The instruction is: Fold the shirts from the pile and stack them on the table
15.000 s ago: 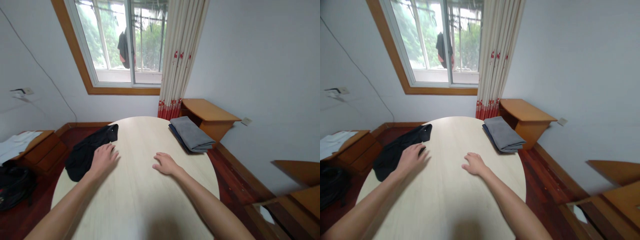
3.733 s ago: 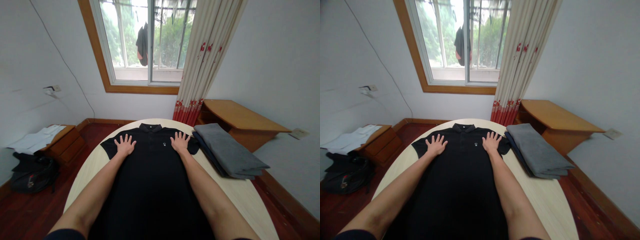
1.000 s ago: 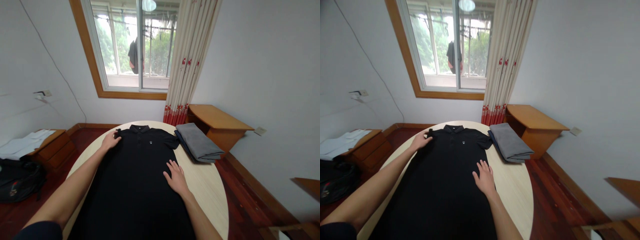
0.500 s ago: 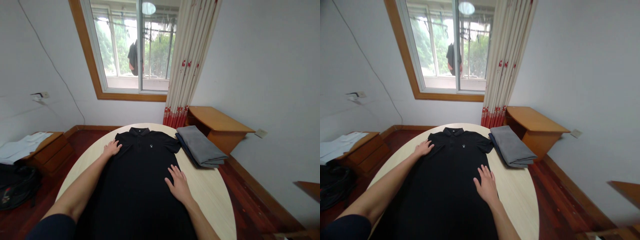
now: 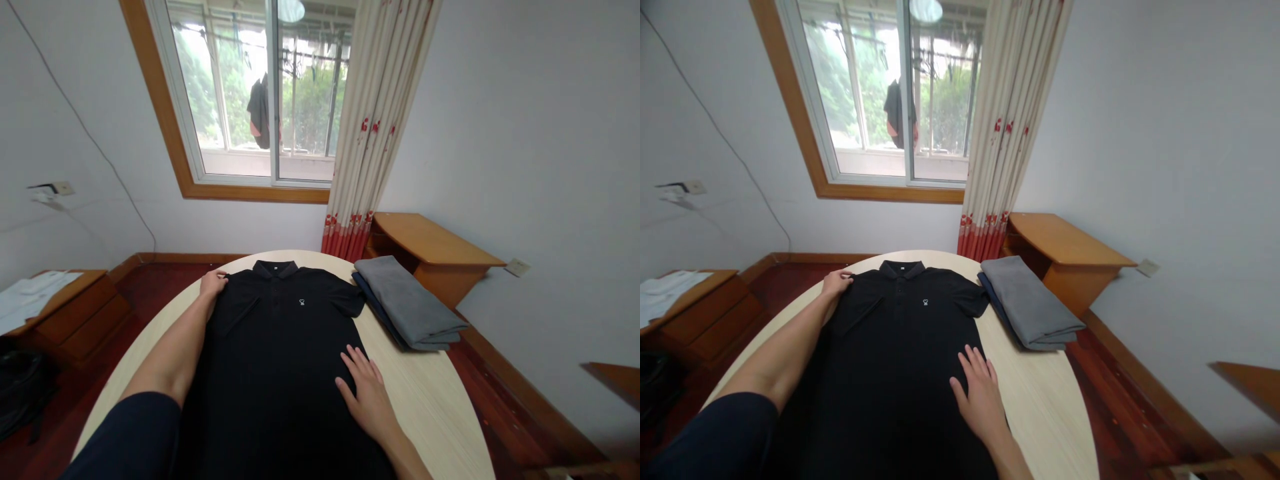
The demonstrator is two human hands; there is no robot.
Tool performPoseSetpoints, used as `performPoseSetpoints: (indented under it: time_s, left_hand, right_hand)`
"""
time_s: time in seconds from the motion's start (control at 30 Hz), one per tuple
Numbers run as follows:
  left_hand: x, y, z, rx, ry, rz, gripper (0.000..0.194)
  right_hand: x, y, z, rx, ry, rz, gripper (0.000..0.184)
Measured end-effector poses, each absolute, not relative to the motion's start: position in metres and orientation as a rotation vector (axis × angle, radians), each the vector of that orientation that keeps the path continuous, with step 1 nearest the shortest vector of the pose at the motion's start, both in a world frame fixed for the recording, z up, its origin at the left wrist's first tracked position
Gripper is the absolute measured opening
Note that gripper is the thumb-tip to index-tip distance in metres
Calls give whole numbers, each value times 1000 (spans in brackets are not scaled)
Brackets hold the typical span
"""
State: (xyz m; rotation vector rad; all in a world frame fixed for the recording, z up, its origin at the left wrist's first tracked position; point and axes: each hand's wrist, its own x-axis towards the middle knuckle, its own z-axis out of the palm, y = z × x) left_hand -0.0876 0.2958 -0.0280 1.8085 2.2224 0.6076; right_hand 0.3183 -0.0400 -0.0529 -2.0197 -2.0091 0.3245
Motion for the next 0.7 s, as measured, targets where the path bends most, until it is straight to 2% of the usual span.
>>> performPoseSetpoints:
  time_s: [0.1,0.27,0.47,0.7]
  left_hand:
    - [-85,291,-30,1837,2257,629,39]
    - [-67,266,-46,2050,2233,618,52]
    - [-50,241,-55,2248,2127,80,65]
    - [-20,208,-52,2260,2177,108,72]
  right_hand:
    - [318,-40,-54,-2034,-2011,320,56]
    - [319,-40,-55,-2002,-2021,292,56]
    - [319,-40,-54,-2001,-2029,286,56]
    - [318,-42,-51,-1992,-2018,291,56]
